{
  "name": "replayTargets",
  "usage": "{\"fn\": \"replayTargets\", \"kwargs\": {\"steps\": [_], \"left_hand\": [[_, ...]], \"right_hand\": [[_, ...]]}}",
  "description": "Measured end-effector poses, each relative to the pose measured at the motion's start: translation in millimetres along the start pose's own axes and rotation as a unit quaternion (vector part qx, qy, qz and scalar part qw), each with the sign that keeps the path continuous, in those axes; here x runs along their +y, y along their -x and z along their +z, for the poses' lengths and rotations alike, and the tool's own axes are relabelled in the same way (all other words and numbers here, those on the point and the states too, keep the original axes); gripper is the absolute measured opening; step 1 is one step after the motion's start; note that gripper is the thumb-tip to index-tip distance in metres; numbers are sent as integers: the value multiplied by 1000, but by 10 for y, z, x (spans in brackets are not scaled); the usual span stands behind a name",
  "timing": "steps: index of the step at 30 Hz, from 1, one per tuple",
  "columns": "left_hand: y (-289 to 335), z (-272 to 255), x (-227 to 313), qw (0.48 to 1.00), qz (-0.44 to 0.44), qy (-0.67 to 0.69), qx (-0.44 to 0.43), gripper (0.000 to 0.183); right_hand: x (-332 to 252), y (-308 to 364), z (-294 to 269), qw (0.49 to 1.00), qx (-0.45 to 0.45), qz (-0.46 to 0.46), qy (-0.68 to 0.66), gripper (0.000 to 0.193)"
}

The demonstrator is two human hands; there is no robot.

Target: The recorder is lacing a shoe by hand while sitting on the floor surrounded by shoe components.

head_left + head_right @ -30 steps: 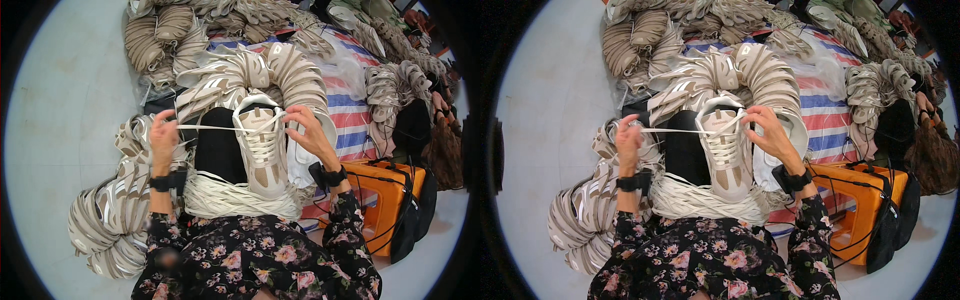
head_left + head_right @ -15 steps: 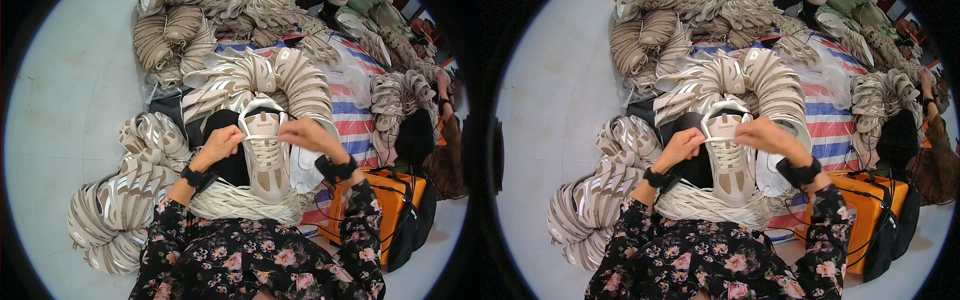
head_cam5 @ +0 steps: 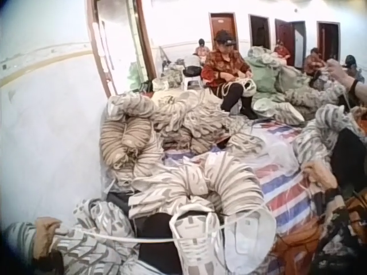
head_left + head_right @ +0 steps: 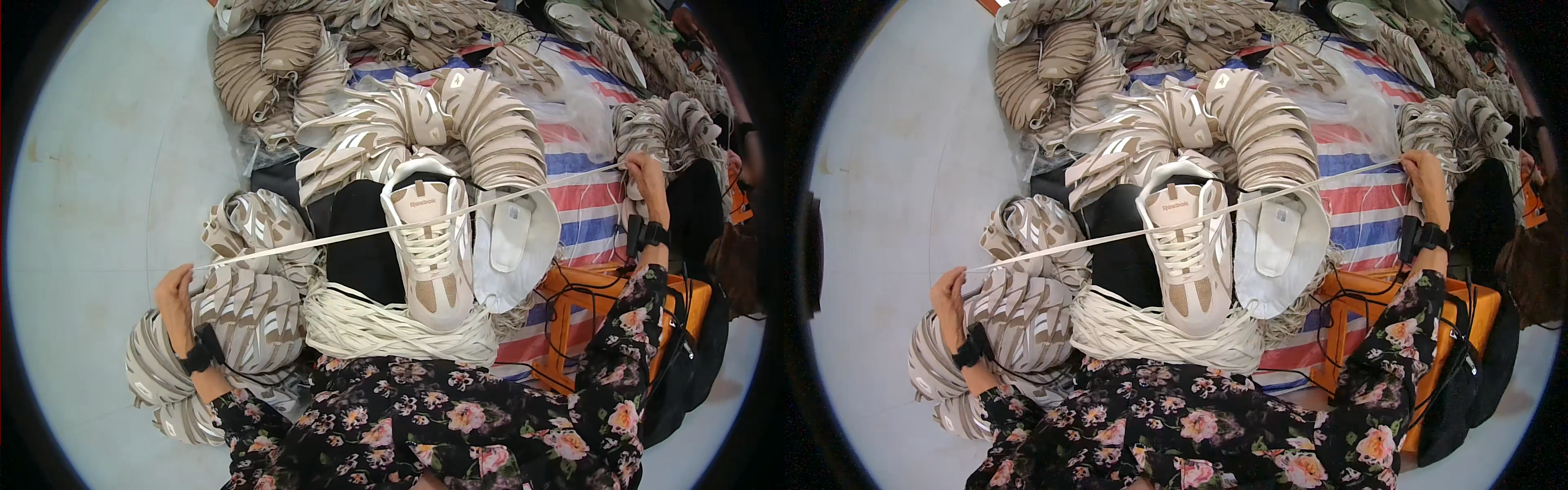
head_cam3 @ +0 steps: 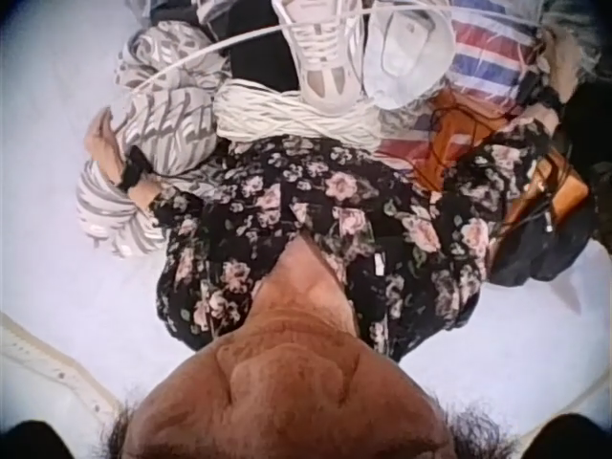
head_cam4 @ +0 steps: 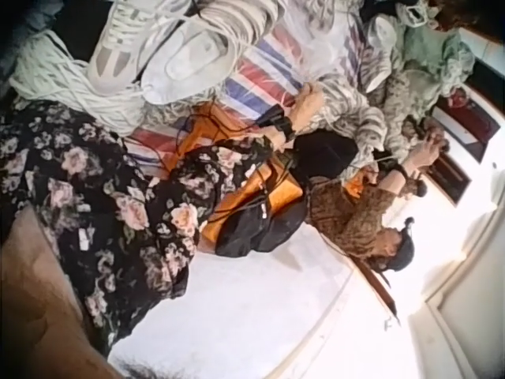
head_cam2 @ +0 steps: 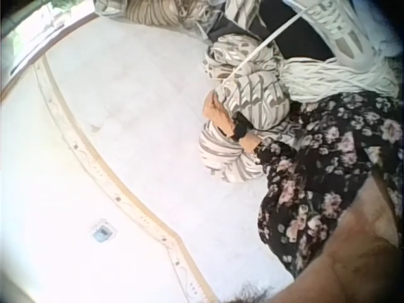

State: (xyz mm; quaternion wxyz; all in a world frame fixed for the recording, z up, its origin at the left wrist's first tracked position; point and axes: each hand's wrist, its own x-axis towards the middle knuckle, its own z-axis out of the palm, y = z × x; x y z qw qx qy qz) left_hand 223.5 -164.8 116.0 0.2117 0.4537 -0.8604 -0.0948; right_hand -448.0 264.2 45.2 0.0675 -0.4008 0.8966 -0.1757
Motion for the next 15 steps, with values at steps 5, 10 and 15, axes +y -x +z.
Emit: {"fn": "replayTargets", "kwargs": {"steps": [5, 10, 15], "left_hand": [[164, 190, 140, 967, 72, -196, 144, 13], [395, 625, 111, 948, -206, 148, 190, 21], [54, 993, 644, 929, -115, 319, 151, 23]], "right_hand": [[-305, 357, 518, 898, 432, -1, 87, 18], [-876, 790, 1056, 596, 496, 225, -591, 27], [-1370, 855, 1195, 590, 250, 100, -761, 25]]}}
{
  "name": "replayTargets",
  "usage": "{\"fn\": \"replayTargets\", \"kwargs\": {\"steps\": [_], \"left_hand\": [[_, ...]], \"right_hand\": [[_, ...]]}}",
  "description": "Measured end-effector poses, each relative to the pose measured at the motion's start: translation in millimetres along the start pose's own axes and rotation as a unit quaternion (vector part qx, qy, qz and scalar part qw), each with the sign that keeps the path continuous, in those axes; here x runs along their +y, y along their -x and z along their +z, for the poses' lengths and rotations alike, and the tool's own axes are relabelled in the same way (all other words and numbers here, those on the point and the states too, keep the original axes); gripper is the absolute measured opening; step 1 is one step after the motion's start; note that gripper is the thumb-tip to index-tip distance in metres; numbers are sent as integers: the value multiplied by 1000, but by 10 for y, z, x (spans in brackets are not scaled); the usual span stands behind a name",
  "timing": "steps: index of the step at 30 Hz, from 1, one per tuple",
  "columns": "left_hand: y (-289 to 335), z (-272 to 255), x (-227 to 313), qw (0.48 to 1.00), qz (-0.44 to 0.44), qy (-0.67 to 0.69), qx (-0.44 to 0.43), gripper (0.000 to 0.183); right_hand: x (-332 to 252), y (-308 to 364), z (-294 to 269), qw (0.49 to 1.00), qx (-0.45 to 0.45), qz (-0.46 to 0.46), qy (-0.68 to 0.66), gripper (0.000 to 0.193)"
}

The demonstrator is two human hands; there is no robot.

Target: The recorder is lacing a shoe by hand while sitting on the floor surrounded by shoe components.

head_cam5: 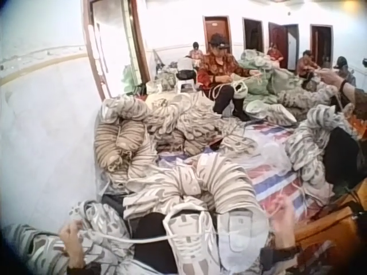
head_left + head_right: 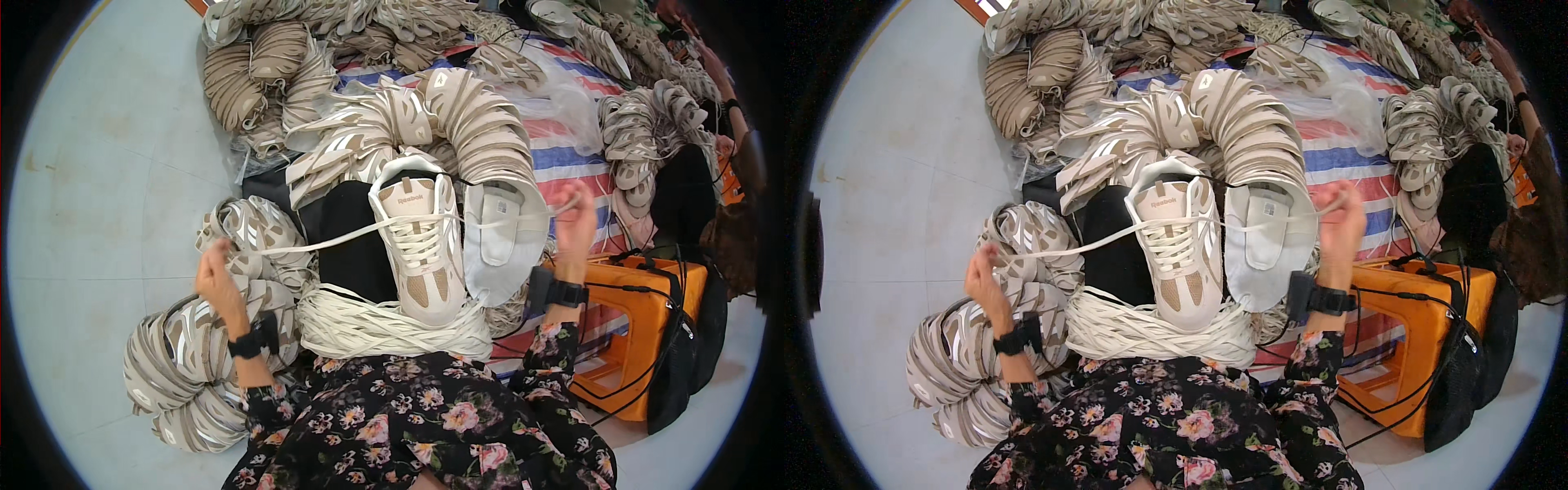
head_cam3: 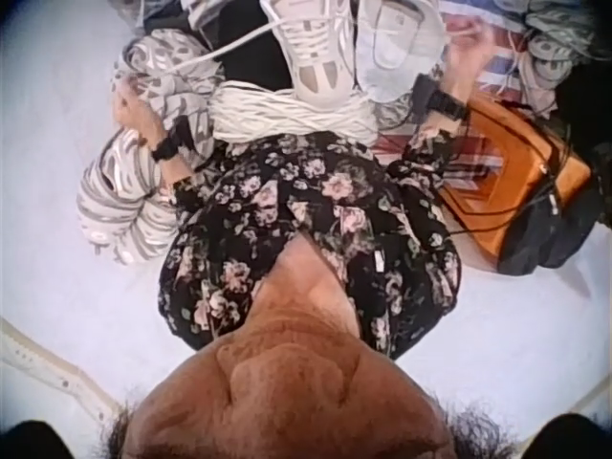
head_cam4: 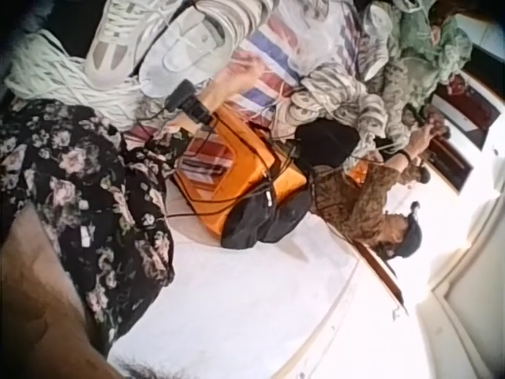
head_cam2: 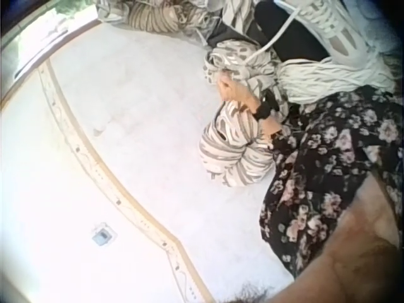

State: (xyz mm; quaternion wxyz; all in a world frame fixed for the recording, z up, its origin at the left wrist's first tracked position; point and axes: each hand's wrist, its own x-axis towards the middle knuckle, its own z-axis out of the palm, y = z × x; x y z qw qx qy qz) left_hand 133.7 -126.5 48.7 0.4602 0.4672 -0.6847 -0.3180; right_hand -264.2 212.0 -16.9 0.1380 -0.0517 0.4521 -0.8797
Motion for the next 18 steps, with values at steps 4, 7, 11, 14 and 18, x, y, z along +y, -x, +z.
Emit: {"fn": "replayTargets", "kwargs": {"steps": [4, 7, 11, 14, 18], "left_hand": [[75, 705, 252, 958, -83, 227, -152, 36], [234, 1117, 615, 912, -116, 287, -269, 46], [358, 1486, 680, 860, -222, 273, -370, 19], [462, 1681, 699, 852, -208, 259, -405, 15], [603, 1828, 674, 838, -154, 259, -456, 16]], "right_hand": [[275, 387, 725, 937, -228, 67, 256, 20], [560, 500, 859, 911, -286, 113, 274, 17], [619, 540, 924, 862, -321, 170, 355, 10], [624, 561, 950, 872, -292, 173, 352, 10], [650, 550, 972, 871, -294, 158, 362, 8]]}}
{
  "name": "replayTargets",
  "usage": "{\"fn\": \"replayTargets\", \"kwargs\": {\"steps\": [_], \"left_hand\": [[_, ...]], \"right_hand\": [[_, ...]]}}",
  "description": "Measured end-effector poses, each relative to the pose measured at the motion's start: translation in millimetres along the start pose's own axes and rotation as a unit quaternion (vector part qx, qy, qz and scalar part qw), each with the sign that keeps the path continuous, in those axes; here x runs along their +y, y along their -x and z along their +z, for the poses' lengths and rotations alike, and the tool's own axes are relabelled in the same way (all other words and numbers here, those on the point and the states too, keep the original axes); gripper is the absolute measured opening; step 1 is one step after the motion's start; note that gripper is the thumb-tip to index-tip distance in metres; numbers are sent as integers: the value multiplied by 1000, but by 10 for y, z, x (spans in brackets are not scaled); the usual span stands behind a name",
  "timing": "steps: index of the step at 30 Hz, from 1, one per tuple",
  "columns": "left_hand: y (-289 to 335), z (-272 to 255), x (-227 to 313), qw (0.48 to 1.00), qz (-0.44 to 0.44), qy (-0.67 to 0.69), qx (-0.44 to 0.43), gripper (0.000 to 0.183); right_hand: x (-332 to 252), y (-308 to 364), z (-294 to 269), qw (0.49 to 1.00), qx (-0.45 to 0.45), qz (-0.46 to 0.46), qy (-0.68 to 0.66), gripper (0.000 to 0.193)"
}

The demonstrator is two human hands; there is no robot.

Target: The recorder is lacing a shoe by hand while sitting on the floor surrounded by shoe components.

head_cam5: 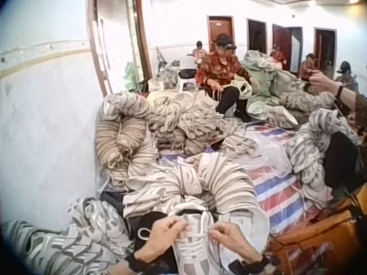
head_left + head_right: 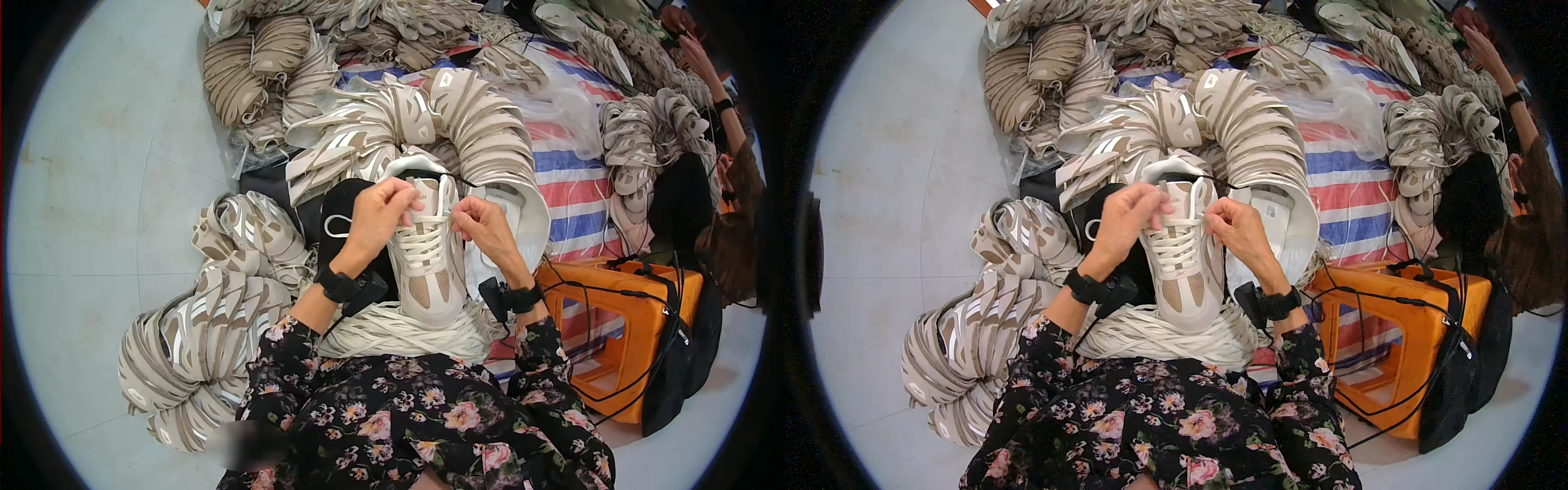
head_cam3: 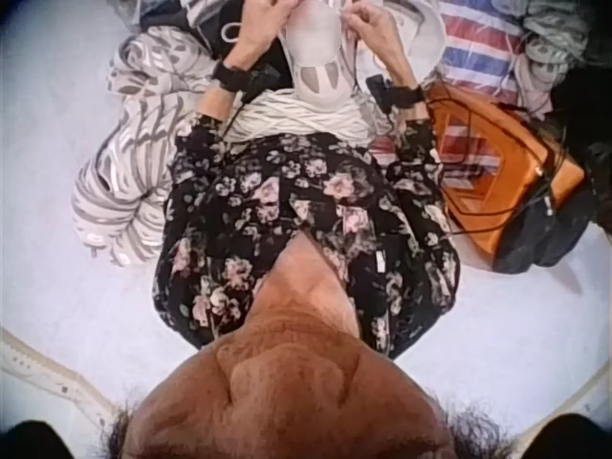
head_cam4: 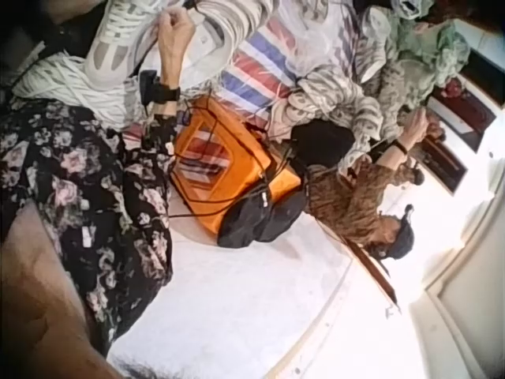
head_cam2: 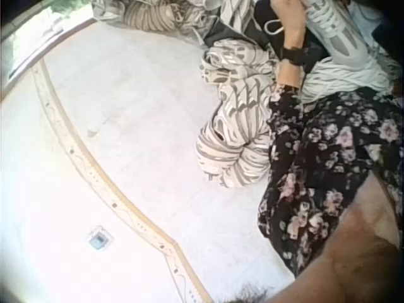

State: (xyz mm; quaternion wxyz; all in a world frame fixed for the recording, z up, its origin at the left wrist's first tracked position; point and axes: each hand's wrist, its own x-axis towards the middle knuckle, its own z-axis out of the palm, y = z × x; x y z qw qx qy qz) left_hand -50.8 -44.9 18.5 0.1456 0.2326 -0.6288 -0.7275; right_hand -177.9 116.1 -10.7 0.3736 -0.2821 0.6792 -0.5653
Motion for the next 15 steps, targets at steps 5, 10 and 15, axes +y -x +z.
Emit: {"fn": "replayTargets", "kwargs": {"steps": [5, 10, 15], "left_hand": [[49, 12, -76, 989, 118, -82, 41, 14], [133, -168, -78, 938, 228, -198, 172, 13], [280, -433, -258, 982, 74, -108, 134, 16]], "right_hand": [[-55, -27, 132, 937, 67, -181, 290, 12], [-142, -96, 263, 878, 81, -184, 435, 16], [-587, -118, 186, 866, 90, -367, 328, 9]]}}
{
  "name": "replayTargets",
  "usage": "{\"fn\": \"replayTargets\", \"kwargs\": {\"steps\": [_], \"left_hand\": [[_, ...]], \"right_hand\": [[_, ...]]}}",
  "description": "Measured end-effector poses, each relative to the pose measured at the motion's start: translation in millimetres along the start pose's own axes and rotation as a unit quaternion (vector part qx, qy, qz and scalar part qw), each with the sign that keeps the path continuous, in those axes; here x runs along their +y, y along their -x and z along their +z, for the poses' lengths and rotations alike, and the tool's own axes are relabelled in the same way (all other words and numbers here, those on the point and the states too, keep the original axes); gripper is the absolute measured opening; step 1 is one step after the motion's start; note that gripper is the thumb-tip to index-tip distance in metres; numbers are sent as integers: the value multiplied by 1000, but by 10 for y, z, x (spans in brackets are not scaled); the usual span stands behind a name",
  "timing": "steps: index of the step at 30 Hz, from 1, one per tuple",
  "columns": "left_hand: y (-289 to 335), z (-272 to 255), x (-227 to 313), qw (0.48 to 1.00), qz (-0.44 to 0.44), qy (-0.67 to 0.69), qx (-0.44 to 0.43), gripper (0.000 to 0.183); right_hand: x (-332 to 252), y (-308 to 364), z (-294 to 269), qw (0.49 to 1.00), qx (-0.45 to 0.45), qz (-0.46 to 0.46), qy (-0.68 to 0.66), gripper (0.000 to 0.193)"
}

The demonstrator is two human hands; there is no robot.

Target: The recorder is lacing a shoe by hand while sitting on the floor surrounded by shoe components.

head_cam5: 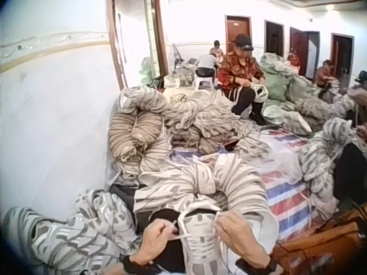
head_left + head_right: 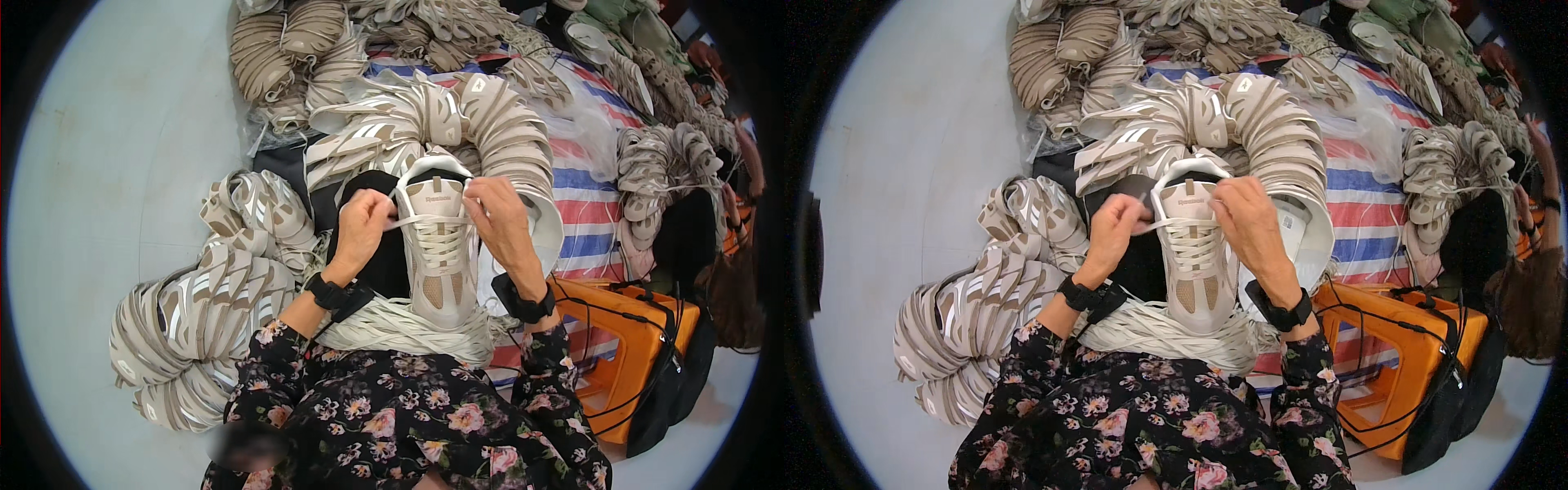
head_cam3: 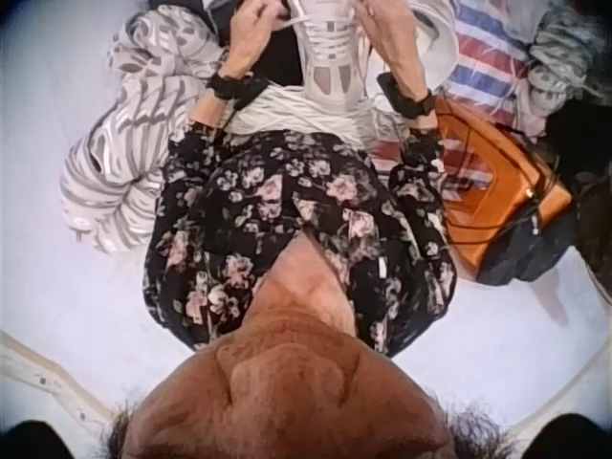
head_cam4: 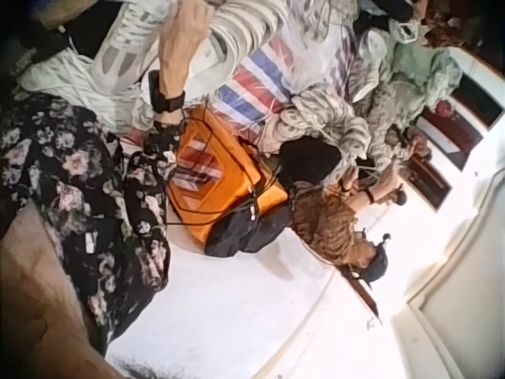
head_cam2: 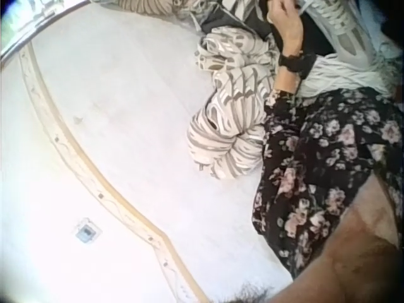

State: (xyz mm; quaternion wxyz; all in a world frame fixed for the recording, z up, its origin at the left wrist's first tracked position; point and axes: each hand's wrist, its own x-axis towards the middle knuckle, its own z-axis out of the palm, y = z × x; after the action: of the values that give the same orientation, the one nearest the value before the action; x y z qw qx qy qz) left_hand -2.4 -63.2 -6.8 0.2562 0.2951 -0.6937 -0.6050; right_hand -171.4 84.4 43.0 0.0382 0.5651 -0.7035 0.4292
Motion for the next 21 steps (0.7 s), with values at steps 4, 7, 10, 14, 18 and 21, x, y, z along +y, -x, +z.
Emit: {"fn": "replayTargets", "kwargs": {"steps": [4, 7, 10, 14, 18, 21], "left_hand": [[119, -98, 1, 972, -170, 27, -159, 18], [169, -92, -28, 969, -189, 49, -149, 15], [167, -87, -42, 967, -193, 48, -161, 17], [125, -51, 1, 960, -199, 72, -182, 16], [84, -46, -15, 953, -229, 78, -183, 15], [66, -4, 18, 973, -177, 9, -150, 16]], "right_hand": [[23, -46, 413, 978, -110, 29, -174, 7], [-41, -10, 510, 976, -159, 57, -134, 9], [-58, 32, 514, 975, -193, 73, -76, 12], [-58, 61, 485, 976, -191, 61, -83, 13], [-39, 68, 492, 978, -184, 37, -88, 16], [-80, 58, 473, 977, -201, 19, -74, 14]]}}
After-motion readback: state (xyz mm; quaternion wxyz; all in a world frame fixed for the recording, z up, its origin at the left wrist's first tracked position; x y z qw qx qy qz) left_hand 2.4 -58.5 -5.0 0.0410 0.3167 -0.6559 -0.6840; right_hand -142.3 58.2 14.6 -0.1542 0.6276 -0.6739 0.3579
